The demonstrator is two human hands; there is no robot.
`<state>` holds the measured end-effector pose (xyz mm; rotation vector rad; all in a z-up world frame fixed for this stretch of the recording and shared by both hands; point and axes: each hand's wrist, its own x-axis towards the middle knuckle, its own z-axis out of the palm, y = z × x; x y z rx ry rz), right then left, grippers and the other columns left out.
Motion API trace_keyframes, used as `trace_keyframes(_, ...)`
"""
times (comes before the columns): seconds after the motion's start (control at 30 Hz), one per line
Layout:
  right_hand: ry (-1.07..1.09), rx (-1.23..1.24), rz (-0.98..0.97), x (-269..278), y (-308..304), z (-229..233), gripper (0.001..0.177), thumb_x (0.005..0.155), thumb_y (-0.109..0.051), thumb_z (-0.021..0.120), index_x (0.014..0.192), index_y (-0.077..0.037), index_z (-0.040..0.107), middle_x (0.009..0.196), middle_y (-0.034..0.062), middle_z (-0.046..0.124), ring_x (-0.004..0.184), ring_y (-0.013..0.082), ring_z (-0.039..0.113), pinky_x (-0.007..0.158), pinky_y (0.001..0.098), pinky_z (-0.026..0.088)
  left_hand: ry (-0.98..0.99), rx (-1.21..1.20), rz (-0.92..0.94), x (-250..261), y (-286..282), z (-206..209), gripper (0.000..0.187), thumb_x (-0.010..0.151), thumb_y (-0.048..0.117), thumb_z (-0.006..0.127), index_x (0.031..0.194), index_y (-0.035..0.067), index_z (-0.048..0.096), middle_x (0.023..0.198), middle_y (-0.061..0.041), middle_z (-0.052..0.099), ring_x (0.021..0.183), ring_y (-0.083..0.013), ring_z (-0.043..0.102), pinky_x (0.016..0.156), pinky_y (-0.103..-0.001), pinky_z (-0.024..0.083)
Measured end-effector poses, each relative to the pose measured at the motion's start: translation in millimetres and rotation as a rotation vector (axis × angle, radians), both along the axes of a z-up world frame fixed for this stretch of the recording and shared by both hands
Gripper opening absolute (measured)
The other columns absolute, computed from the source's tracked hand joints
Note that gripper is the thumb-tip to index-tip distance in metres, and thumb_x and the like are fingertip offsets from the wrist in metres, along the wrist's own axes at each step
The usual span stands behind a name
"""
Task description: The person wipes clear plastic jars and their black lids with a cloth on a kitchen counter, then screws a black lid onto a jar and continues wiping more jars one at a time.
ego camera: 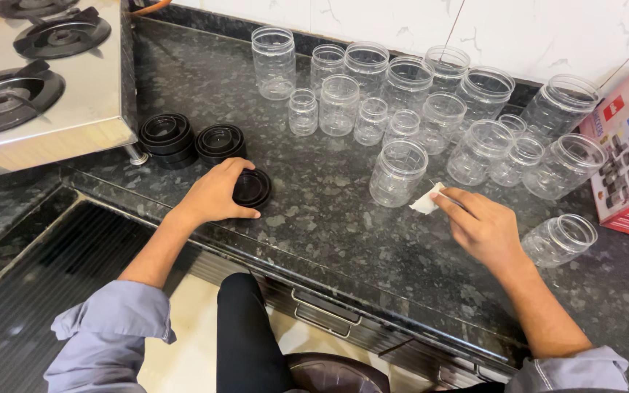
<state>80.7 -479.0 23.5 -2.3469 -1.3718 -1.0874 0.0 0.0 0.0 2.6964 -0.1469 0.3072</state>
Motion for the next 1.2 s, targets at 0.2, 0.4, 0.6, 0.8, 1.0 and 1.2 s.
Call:
trace_keyframes(0.2, 0.022, -0.045, 0.019, -3.5, 3.2, 2.1, 0.053, 0.072, 0.004, 0.070, 0.122, -0.013, 0.070, 0.116, 0.0048, 0.071, 0.092, 0.0238, 0.071, 0.074, 0.0350, 0.058, -0.019, -0.030, 0.006, -3.6, 3.5, -2.7, 0.086, 0.057, 0.046, 0.093, 0.126, 0.010, 0.056, 0.135, -0.010, 0.057, 0.127, -0.0341, 0.055, 0.099, -0.046, 0.049)
trace_keyframes(0.4, 0.061, 0.019, 0.004, -4.0, 5.6, 2.5, 0.047, 0.079, 0.003, 0.070, 0.123, -0.012, 0.069, 0.118, 0.0053, 0.071, 0.098, 0.0256, 0.072, 0.078, 0.0350, 0.058, -0.157, 0.087, 0.027, -12.0, 8.3, -10.3, 0.044, 0.080, 0.050, 0.079, 0.088, 0.007, 0.072, 0.136, -0.009, 0.062, 0.125, -0.0320, 0.057, 0.098, -0.044, 0.052)
trace_keyframes(0.6, 0.149, 0.121, 0.015, -4.3, 7.9, 0.9, 0.036, 0.084, 0.003, 0.069, 0.118, -0.009, 0.071, 0.115, 0.0079, 0.071, 0.094, 0.0280, 0.072, 0.077, 0.0348, 0.058, -0.192, 0.106, -0.040, -11.4, 10.6, -14.5, 0.022, 0.082, 0.032, 0.074, 0.082, 0.010, 0.077, 0.134, -0.006, 0.065, 0.127, -0.0328, 0.054, 0.096, -0.047, 0.050)
trace_keyframes(0.8, 0.493, 0.503, -0.126, 9.5, 9.9, -21.9, 0.029, 0.091, -0.001, 0.065, 0.119, -0.006, 0.072, 0.108, 0.0121, 0.072, 0.083, 0.0216, 0.072, 0.069, 0.0292, 0.058, -0.320, 0.121, -0.069, -17.8, -2.7, -0.2, 0.016, 0.086, 0.023, 0.070, 0.086, 0.007, 0.073, 0.133, -0.005, 0.066, 0.126, -0.0318, 0.055, 0.098, -0.046, 0.047)
trace_keyframes(1.0, 0.791, 0.638, -0.224, 32.9, 13.4, -45.4, 0.033, 0.093, -0.008, 0.067, 0.125, -0.005, 0.069, 0.120, 0.0104, 0.072, 0.076, 0.0171, 0.069, 0.069, 0.0295, 0.054, -0.532, -0.020, -0.125, -31.4, -40.5, 25.5, 0.011, 0.094, 0.015, 0.066, 0.096, 0.004, 0.065, 0.128, -0.012, 0.066, 0.123, -0.0353, 0.057, 0.103, -0.046, 0.047)
trace_keyframes(1.2, 0.880, 0.420, 0.129, 32.2, 28.1, -56.5, 0.036, 0.093, -0.005, 0.065, 0.129, -0.003, 0.067, 0.128, 0.0120, 0.068, 0.102, 0.0150, 0.069, 0.079, 0.0269, 0.058, -0.339, -0.391, -0.340, -23.6, -121.2, 12.4, 0.013, 0.099, 0.017, 0.060, 0.097, 0.004, 0.063, 0.125, -0.013, 0.070, 0.111, -0.0325, 0.067, 0.095, -0.041, 0.051)
